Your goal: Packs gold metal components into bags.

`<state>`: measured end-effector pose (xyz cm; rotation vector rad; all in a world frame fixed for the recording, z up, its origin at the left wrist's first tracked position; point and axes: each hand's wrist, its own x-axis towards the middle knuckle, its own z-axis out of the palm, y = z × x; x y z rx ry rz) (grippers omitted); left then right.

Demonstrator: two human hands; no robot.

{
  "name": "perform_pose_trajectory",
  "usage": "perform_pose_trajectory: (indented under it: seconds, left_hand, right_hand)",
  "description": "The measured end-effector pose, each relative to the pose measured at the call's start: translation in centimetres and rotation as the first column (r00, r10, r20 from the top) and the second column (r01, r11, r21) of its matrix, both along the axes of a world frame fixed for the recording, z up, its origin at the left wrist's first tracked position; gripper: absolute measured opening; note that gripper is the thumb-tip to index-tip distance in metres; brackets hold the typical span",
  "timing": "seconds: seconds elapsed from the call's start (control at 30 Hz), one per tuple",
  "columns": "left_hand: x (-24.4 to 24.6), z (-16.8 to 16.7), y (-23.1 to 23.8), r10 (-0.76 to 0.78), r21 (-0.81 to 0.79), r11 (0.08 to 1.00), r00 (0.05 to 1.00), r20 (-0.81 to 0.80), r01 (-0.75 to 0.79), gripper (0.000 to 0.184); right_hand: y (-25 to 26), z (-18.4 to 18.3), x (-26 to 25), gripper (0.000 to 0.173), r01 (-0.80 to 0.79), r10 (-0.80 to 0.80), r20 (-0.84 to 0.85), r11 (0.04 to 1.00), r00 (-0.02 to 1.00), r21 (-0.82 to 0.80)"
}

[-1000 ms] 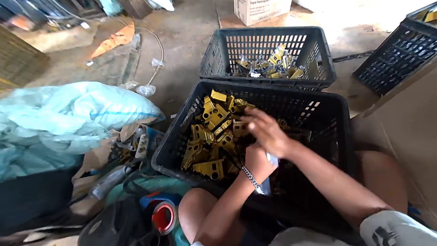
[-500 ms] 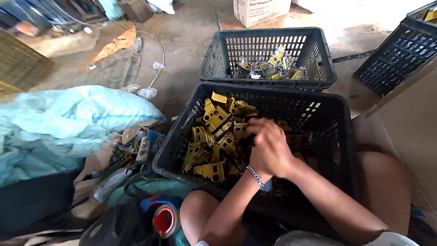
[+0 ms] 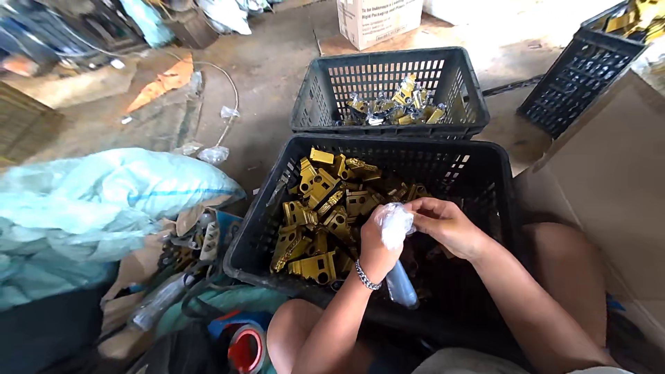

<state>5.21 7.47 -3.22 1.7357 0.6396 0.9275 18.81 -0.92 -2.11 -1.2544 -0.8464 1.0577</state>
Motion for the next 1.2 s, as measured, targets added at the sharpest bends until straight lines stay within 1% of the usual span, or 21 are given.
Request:
perform_pose_trajectory:
  seconds: [0.1,0.2,0.27,0.3,0.37,0.43,0.47,0.57,0.63,0.67,0.73,0.77,0.83,0.87,0.93,1.0,1.03,1.1,1.13,1.17,1.2]
  left_hand:
    - [-0.3,0.1,0.3,-0.007,-0.172,0.985,1.0,0.026,0.012,0.027]
    - [-0.1,-0.2,0.4,-0.003,-0.132,0.991,1.0,-0.003,0.003,0.031]
    - [-0.3,0.0,0.5,-0.1,-0.253,0.963,0.995,-0.027,0.09,0.039]
    - [-0.6,0.6,0.6,-0.169,-0.383,0.911,0.986,-0.008,0.153,0.042]
    - [-1.3,2.2,0.5,-0.263,-0.628,0.717,0.952,0.159,0.303,0.034]
    - [-1.7,3.0,1.0,-0.294,-0.662,0.619,0.906,0.303,0.422,0.033]
    - [-1.8,3.2,1.4,-0.29,-0.632,0.66,0.913,0.287,0.407,0.035]
    - [-1.8,1.7,2.1,-0.3,-0.358,0.889,0.954,0.015,0.285,0.054]
    - [-1.4,0.3,1.7,-0.376,-0.232,0.906,0.925,-0.056,0.354,0.063]
    - [-1.2,0.2,1.5,-0.422,-0.236,0.886,0.905,-0.055,0.399,0.066]
    - [-1.2,0.7,1.5,-0.439,-0.292,0.865,0.897,-0.049,0.408,0.055]
    - [-1.2,1.1,1.8,-0.373,-0.25,0.908,0.921,-0.111,0.337,0.047]
    - [-1.3,0.8,3.7,-0.13,0.124,0.976,0.939,-0.318,0.178,0.048]
    - [-1.4,0.3,4.6,0.006,0.284,0.953,0.928,-0.374,0.108,0.049]
    - [-1.9,0.2,6.3,0.182,0.398,0.917,0.898,-0.4,-0.009,0.045]
    - [-1.9,0.5,6.5,0.153,0.297,0.952,0.952,-0.264,-0.071,0.038]
    - [-1.9,0.8,5.4,0.03,0.122,0.993,0.982,-0.189,-0.007,0.043]
    - [-1.3,1.1,2.8,-0.233,-0.235,0.945,0.972,-0.005,0.226,0.055]
    - [-1.1,1.1,2.0,-0.281,-0.318,0.906,0.959,0.047,0.281,0.055]
    - [-1.1,1.2,1.7,-0.26,-0.33,0.906,0.963,0.062,0.266,0.052]
    - [-1.6,1.3,2.2,-0.217,-0.229,0.948,0.975,0.038,0.22,0.051]
  right_hand:
    - [-0.4,0.3,0.0,0.018,-0.042,0.042,0.006,0.999,0.999,-0.016]
    - [-0.3,0.1,-0.2,0.009,0.077,-0.077,-0.017,0.997,0.997,-0.01]
    - [-0.4,0.1,0.1,0.008,0.096,-0.096,0.049,0.995,0.994,0.002]
    - [-0.6,0.0,0.2,0.008,0.11,-0.11,0.091,0.994,0.99,-0.003]
    - [-1.0,-0.5,1.0,0.007,0.155,-0.147,0.132,0.987,0.98,-0.052]
    - [-1.7,-0.9,1.7,0.004,0.099,-0.086,0.108,0.988,0.99,-0.12]
    - [-2.0,-1.0,2.0,0.004,0.035,-0.027,0.056,0.989,0.998,-0.144]
    - [-2.1,-0.9,2.3,0.035,-0.167,0.145,-0.187,0.98,0.972,-0.108]
    - [-1.5,-0.4,2.3,0.03,-0.216,0.197,-0.208,0.974,0.958,-0.069]
    - [-1.1,-0.2,2.3,0.018,-0.212,0.199,-0.15,0.974,0.968,-0.077]
    - [-0.6,-0.4,2.4,0.012,-0.222,0.22,-0.028,0.971,0.975,-0.087]
    - [-0.6,-0.5,2.6,0.012,-0.247,0.248,-0.007,0.965,0.969,-0.083]
    - [-0.7,-0.4,2.7,0.01,-0.249,0.249,-0.012,0.963,0.968,-0.106]
    - [-0.7,-0.4,2.5,0.013,-0.232,0.23,-0.028,0.965,0.973,-0.126]
    - [-0.6,-0.6,1.9,0.025,-0.147,0.137,-0.075,0.979,0.988,-0.143]
    - [-0.2,-0.3,1.5,0.038,-0.015,0.012,-0.015,0.985,1.0,-0.171]
    - [0.0,-0.4,1.3,0.041,0.01,0.003,0.079,0.986,0.997,-0.166]
    - [0.4,-0.2,0.8,0.038,-0.087,0.109,0.322,0.993,0.941,-0.083]
    - [0.7,0.2,0.8,0.036,-0.165,0.171,0.425,0.985,0.889,-0.05]
    - [1.0,0.6,0.9,0.035,-0.201,0.197,0.476,0.979,0.857,-0.043]
    - [1.1,0.8,1.4,0.034,-0.185,0.172,0.479,0.983,0.861,-0.02]
